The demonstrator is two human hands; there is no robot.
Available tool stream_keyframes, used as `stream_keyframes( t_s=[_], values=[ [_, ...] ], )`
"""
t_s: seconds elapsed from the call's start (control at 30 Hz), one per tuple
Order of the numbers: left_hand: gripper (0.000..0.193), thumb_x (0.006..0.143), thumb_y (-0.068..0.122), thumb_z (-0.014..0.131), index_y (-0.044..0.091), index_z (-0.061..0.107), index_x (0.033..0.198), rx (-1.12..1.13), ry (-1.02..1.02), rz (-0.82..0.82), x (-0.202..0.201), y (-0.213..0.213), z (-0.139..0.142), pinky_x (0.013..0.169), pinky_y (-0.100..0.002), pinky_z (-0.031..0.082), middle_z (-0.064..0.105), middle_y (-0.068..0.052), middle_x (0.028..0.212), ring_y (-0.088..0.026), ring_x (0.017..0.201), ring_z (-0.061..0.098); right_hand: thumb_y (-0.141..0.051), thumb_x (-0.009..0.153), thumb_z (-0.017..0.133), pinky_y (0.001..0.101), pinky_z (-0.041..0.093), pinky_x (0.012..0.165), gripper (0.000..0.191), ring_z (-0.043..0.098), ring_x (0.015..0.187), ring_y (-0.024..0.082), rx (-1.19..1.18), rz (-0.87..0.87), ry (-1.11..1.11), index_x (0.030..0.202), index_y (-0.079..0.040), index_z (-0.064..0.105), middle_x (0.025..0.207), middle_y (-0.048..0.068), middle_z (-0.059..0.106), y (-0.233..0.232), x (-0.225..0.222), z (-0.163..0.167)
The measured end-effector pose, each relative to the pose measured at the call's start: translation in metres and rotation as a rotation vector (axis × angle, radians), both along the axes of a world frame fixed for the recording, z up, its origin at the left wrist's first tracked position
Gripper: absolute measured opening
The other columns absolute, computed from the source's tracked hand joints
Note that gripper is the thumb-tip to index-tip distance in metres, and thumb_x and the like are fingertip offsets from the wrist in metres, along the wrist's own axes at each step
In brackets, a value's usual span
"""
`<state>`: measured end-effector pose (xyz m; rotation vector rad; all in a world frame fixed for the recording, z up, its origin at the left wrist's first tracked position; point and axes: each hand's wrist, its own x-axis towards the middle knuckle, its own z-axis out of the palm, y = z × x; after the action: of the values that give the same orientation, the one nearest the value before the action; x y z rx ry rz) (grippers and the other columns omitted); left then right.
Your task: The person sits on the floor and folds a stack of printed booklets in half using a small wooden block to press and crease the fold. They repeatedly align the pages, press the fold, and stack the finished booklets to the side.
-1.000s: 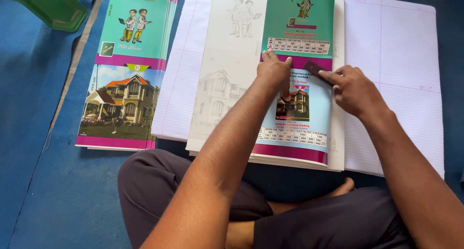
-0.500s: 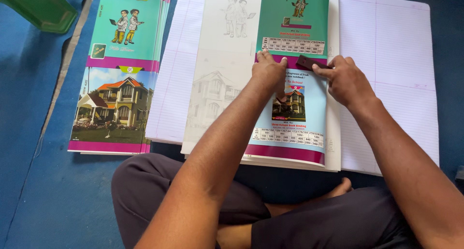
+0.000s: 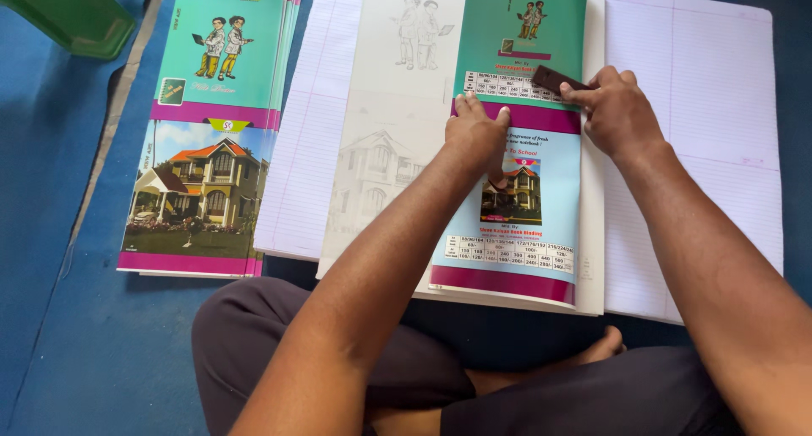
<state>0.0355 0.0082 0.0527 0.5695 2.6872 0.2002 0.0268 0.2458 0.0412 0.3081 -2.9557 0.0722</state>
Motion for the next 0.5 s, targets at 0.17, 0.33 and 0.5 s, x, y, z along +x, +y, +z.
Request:
stream_keyframes(
  t_s=[0.17,0.33,0.5],
  values=[
    [0.135,0.057,0.052,0.099,0.020,0.022,0.163,-0.009,-0.006,0.001,0.004,-0.002,-0.001,0.112,-0.050,0.041,0.013,-0.041,0.160,-0.055,0.150,0.016,-0.034,0.108,0.064,0.0372,0.057,0.089,0.021,0.060,0.100,0.026,0.004,-0.023,-0.002,0.111,-0.024,0.082,0.102,0.011,0.064,-0.002,-0.015,-0.004],
    [0.133,0.058,0.052,0.099,0.020,0.022,0.162,-0.022,-0.002,0.006,0.008,-0.004,0.001,0.112,-0.050,0.040,0.012,-0.040,0.160,-0.055,0.150,0.016,-0.034,0.107,0.063,0.0385,0.055,0.091,0.023,0.058,0.100,0.027,0.023,-0.051,0.037,0.115,-0.022,0.082,0.101,0.011,0.062,-0.006,-0.032,-0.006],
    [0.134,0.056,0.053,0.099,0.020,0.023,0.162,-0.012,0.008,0.016,0.013,-0.005,0.001,0.113,-0.051,0.038,0.014,-0.040,0.160,-0.055,0.150,0.016,-0.033,0.106,0.062,0.0388,0.053,0.092,0.025,0.057,0.103,0.027,-0.056,-0.129,-0.008,0.117,-0.021,0.081,0.105,0.011,0.062,-0.011,-0.049,-0.004]
  ],
)
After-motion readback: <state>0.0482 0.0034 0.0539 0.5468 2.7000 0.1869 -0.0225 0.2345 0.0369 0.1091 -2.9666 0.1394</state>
